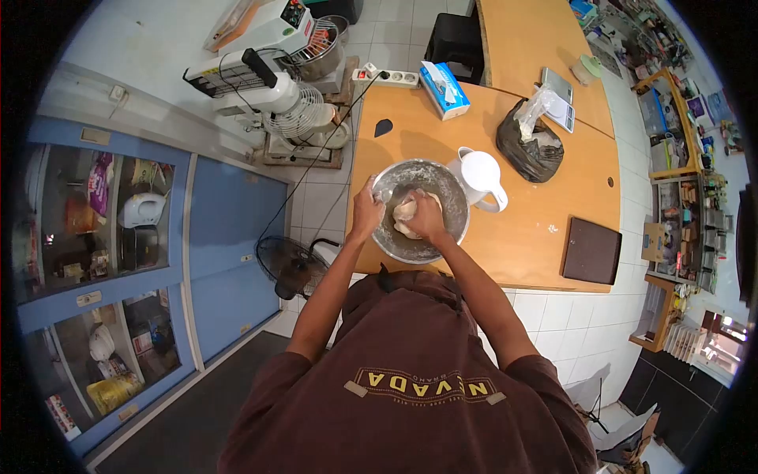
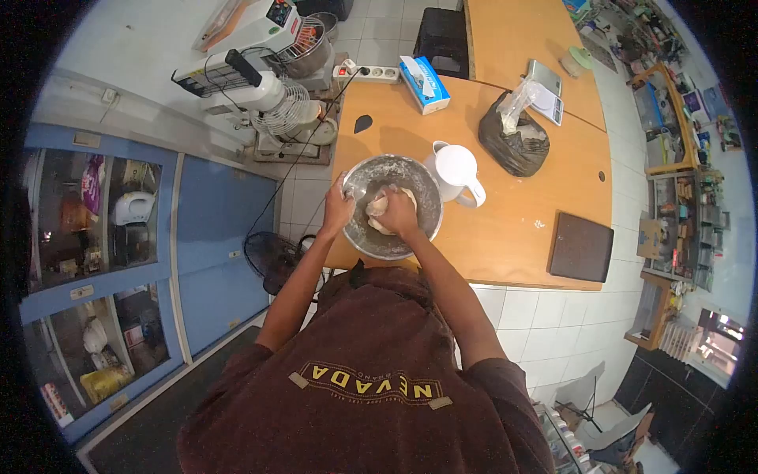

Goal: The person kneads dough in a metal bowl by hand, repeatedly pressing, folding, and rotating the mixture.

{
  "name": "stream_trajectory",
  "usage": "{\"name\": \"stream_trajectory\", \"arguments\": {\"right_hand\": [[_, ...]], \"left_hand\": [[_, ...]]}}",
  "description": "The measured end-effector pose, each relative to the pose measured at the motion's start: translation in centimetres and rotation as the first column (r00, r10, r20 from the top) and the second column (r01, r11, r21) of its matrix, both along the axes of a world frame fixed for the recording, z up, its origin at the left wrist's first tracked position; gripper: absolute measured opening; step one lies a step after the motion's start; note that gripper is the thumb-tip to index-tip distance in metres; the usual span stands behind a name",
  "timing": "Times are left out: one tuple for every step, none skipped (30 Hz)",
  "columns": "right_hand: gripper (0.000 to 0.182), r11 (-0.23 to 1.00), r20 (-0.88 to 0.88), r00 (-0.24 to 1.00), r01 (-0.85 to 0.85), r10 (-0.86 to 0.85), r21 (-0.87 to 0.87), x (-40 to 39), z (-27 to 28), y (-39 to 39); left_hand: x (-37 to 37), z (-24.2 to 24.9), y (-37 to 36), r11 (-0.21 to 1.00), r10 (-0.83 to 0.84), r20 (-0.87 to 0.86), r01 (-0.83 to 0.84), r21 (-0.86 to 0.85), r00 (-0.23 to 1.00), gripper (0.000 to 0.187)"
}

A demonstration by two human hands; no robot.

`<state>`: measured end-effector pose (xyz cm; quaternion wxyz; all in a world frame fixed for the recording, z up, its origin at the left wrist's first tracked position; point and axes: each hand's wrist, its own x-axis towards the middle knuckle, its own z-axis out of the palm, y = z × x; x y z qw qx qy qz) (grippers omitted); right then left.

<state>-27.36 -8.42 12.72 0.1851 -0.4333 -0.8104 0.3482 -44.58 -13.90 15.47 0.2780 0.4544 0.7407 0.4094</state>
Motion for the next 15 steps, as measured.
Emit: {"name": "stream_trajectory", "arguments": {"right_hand": [[0.043, 0.999, -0.018, 1.000, 0.018, -0.018, 0.030, -0.3, 0.2, 0.1], [0.041, 0.997, -0.038, 0.999, 0.038, -0.036, 0.060, -0.5, 0.5, 0.3], [0.041, 0.999, -0.045, 0.998, 0.054, -0.054, 0.003, -0.7, 0.2, 0.5], [0.041, 0.996, -0.050, 0.996, 0.071, -0.074, -0.053, -0.8, -0.2, 0.7], [0.041, 0.993, -0.056, 0.994, 0.095, -0.099, -0.072, -0.9, -0.5, 0.8], [0.042, 0.989, -0.062, 0.990, 0.118, -0.124, -0.091, -0.9, -0.9, 0.8], [0.042, 0.986, -0.071, 0.986, 0.149, -0.154, -0.073, -1.1, -1.3, 0.8], [0.043, 0.982, -0.080, 0.980, 0.180, -0.184, -0.054, -1.0, -1.7, 0.8], [0.047, 0.983, -0.067, 0.984, 0.161, -0.167, -0.086, -0.7, -1.5, 0.7], [0.052, 0.983, -0.057, 0.987, 0.144, -0.151, -0.116, -0.4, -1.3, 0.7], [0.057, 0.982, -0.047, 0.990, 0.124, -0.132, -0.142, -0.2, -1.0, 0.8], [0.060, 0.988, -0.046, 0.994, 0.088, -0.094, -0.123, 0.1, -0.1, 1.0], [0.063, 0.993, -0.042, 0.998, 0.050, -0.055, -0.107, 0.6, 0.9, 0.7], [0.066, 0.995, -0.037, 0.999, 0.013, -0.017, -0.094, 1.0, 1.9, 0.1], [0.068, 1.000, -0.021, 0.999, -0.027, 0.027, -0.007, 1.4, 2.1, -0.6]], "left_hand": [[0.0, 0.0, 0.0, 1.000, -0.007, 0.014, 0.007, -0.006, 1.000, 0.061], [0.0, 0.1, -0.1, 1.000, 0.000, -0.013, 0.000, 0.001, 1.000, 0.061], [0.1, 0.1, -0.1, 1.000, 0.006, -0.041, -0.005, 0.010, 0.999, 0.061], [0.2, 0.1, -0.1, 1.000, 0.010, -0.067, -0.008, 0.019, 0.998, 0.061], [0.2, 0.1, -0.2, 1.000, 0.009, -0.048, -0.009, -0.002, 0.999, 0.062], [0.3, 0.5, -0.2, 1.000, 0.007, -0.028, -0.008, -0.023, 1.000, 0.062], [0.4, 1.0, -0.2, 0.999, 0.005, -0.008, -0.005, -0.043, 1.000, 0.063], [0.5, 1.3, -0.2, 0.999, 0.006, 0.000, -0.006, -0.036, 1.000, 0.063], [0.5, 1.2, -0.3, 1.000, 0.007, 0.009, -0.007, -0.029, 1.000, 0.064], [0.5, 1.0, -0.3, 1.000, 0.007, 0.018, -0.007, -0.019, 1.000, 0.064], [0.4, 0.9, -0.2, 1.000, 0.003, 0.005, -0.003, -0.014, 1.000, 0.064], [0.2, 0.1, -0.2, 1.000, 0.002, -0.008, -0.002, -0.009, 1.000, 0.064], [0.1, -0.3, -0.2, 1.000, 0.004, -0.020, -0.004, -0.006, 1.000, 0.065], [0.0, -0.8, -0.3, 1.000, 0.008, -0.023, -0.008, 0.006, 1.000, 0.065], [0.1, -0.8, -0.2, 1.000, 0.011, -0.026, -0.011, 0.018, 1.000, 0.065]]}}
